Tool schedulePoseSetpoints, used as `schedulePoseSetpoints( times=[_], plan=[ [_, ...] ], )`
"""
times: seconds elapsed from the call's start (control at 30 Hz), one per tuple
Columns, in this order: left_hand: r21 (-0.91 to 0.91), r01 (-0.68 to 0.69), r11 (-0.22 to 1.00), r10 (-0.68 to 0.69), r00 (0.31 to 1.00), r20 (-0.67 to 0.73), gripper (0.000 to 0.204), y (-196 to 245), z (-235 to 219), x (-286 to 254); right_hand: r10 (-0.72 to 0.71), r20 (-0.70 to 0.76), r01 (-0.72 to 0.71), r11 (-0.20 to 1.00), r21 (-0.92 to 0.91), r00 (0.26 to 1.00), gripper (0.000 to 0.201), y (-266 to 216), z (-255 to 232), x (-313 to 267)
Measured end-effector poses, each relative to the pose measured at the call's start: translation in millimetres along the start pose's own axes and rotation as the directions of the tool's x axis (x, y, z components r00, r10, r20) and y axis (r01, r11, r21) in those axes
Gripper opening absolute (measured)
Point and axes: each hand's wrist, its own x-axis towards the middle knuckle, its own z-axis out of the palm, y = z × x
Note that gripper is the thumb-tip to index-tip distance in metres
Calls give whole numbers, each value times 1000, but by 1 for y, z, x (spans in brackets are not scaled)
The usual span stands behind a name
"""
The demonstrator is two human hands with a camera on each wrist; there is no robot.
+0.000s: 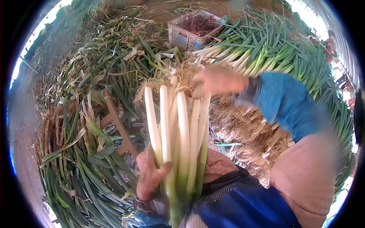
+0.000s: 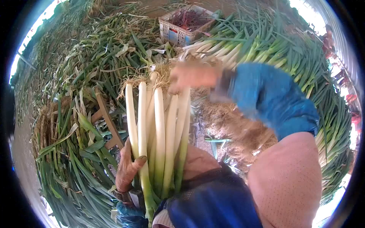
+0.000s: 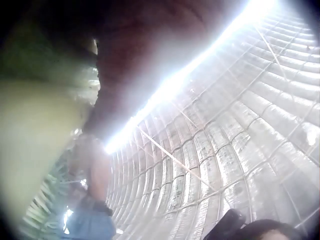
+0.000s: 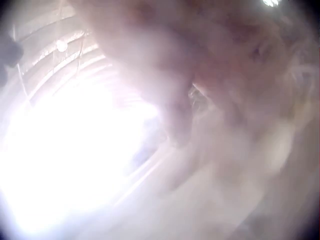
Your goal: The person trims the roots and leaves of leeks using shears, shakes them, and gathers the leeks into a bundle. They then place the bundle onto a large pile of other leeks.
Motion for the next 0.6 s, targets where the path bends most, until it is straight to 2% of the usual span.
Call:
schedulePoseSetpoints(
  times=[0.03, 0.1, 0.13, 0.17, 0.27, 0.33, 0.4, 0.47, 0.5, 0.57, 0.6],
  plan=[
    [-18, 75, 997, -73, 995, 67, 65, 4, -1, 1, 7, -6, -7, 1000, 10, 1000, 35, -28, 13, -11],
    [-22, 229, 973, -220, 953, 208, 75, 16, -6, 2, 95, 64, -89, 992, -94, 993, 44, -53, 28, -11],
    [-30, 236, 971, -225, 953, 203, 75, 18, -7, 0, 136, 95, -122, 982, -148, 986, 48, -59, 30, -11],
    [-40, 239, 970, -227, 954, 196, 75, 19, -6, -1, 47, -108, -57, 994, -89, 993, 40, -45, 49, -5],
    [-64, 259, 964, -244, 953, 181, 76, 15, -6, -4, -246, -91, 211, 935, -284, 965, 28, -25, 56, 19],
    [-82, 287, 955, -269, 947, 174, 78, 13, -7, -6, -130, -71, 73, 846, -529, 989, 16, -1, 61, 43],
    [-100, 314, 944, -295, 941, 168, 79, 14, -10, -7, -132, -183, 14, 846, -533, 974, 10, 31, 23, 54],
    [-183, 338, 923, -303, 933, 195, 81, 20, -15, -2, -17, -367, -219, 775, -593, 930, 13, 80, 8, 67],
    [-231, 359, 904, -312, 925, 219, 82, 23, -14, -3, 79, -321, -236, 840, -489, 944, 15, 78, 4, 60],
    [-248, 245, 937, -220, 968, 122, 66, 15, -10, -3, 268, -197, -314, 913, -260, 943, 18, 70, -10, 38],
    [-251, 180, 951, -168, 983, 67, 58, 12, -9, -2, 176, -127, -196, 967, -165, 976, 19, 46, -19, 17]
  ],
)
